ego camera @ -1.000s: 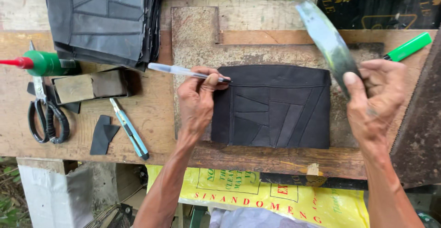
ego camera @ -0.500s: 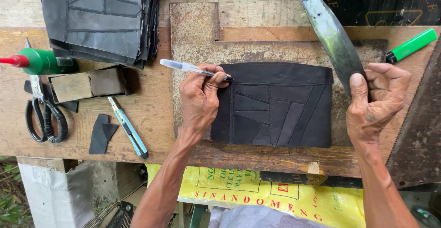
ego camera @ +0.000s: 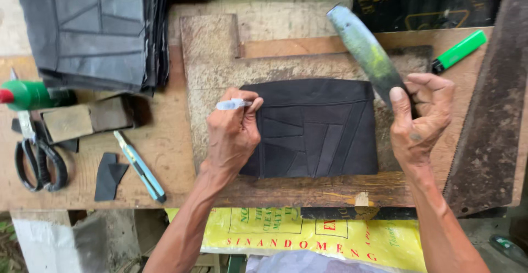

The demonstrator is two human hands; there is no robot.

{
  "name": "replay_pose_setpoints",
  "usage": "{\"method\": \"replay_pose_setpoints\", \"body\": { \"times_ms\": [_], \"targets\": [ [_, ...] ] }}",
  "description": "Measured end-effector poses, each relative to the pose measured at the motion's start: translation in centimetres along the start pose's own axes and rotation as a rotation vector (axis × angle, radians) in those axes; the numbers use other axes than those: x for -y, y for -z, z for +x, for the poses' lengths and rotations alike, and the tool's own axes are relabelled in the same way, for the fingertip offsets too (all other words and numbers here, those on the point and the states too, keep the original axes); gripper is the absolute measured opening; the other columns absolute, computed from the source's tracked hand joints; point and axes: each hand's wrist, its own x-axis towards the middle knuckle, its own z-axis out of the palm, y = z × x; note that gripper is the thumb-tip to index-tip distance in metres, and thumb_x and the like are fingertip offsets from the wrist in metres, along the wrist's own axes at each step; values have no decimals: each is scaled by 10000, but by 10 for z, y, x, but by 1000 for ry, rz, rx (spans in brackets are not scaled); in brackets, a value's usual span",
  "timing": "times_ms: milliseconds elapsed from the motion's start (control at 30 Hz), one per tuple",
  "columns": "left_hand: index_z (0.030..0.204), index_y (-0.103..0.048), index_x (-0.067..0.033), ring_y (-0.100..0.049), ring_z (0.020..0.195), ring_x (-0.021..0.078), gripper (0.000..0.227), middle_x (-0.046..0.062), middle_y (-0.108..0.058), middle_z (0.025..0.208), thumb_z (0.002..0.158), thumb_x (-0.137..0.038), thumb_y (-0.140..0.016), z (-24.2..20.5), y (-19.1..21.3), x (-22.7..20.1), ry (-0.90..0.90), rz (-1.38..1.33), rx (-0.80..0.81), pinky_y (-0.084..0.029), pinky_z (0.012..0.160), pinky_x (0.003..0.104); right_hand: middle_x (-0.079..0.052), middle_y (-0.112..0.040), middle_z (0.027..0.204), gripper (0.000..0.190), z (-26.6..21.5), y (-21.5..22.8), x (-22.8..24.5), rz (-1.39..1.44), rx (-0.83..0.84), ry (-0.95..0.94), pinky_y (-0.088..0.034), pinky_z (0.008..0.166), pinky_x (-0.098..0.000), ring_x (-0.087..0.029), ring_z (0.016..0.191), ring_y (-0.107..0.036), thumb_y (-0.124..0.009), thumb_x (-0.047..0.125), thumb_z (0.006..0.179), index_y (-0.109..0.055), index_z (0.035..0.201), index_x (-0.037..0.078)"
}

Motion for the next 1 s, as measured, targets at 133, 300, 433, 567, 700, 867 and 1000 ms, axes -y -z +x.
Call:
{"method": "replay_pose_setpoints", "body": {
  "times_ms": [133, 300, 433, 567, 700, 867, 1000],
  "targets": [
    [994, -665, -16, -637, 708, 164, 57, 75, -693, 870, 1013, -55, -702, 13, -8, -8, 77, -115, 23, -513, 613, 313, -33, -617, 989, 241, 1, 0, -2, -5, 5, 20, -457, 764, -189, -56, 839, -568, -703, 27, 1173, -495, 1292, 1],
    [1035, -698, -14, -727, 806, 129, 78, 60, -723, 936, 1028, -46, -627, 26, -80, -36, 252, -630, 132, -653, 721, 252, -29, -609, 968, 253, 3, -2, -4, 27, -8, 12, -445, 728, -188, -53, 804, -549, -709, 48, 1162, -492, 1286, 6],
    [1049, -656, 25, -720, 817, 121, 66, 74, -699, 927, 1028, -32, -630, 25, -102, -38, 226, -685, 180, -633, 735, 257, -32, -619, 968, 256, 1, 0, -3, -3, 12, 26, -452, 725, -188, -51, 800, -557, -704, 64, 1177, -484, 1294, 5],
    [1042, -644, 37, -709, 793, 124, 60, 87, -689, 914, 1025, -21, -644, 26, -102, -40, 175, -621, 179, -615, 714, 268, -30, -608, 950, 264, 2, 1, -3, 15, 17, 10, -431, 692, -186, -49, 774, -540, -702, 69, 1171, -480, 1299, 5],
    [1048, -639, 36, -714, 778, 136, 44, 97, -684, 914, 1018, 4, -643, 28, -102, -46, 149, -574, 159, -605, 695, 266, -34, -620, 960, 269, 2, 1, -3, 36, 18, 8, -443, 700, -186, -51, 787, -561, -700, 67, 1172, -473, 1304, 7],
    [1073, -620, 27, -723, 797, 177, 67, 113, -664, 922, 1009, 49, -617, 27, -102, -50, 81, -491, 129, -592, 704, 301, -37, -638, 949, 272, 3, 1, -3, 45, 29, 10, -460, 695, -186, -52, 784, -584, -696, 69, 1169, -466, 1302, 10],
    [1042, -594, 21, -702, 771, 268, 91, 153, -641, 948, 988, 31, -666, 23, -105, -53, -35, -364, 101, -558, 663, 354, -48, -638, 966, 270, 1, 2, -5, 30, 31, 20, -464, 724, -191, -65, 812, -587, -701, 60, 1185, -467, 1309, 7]
  ]
}}
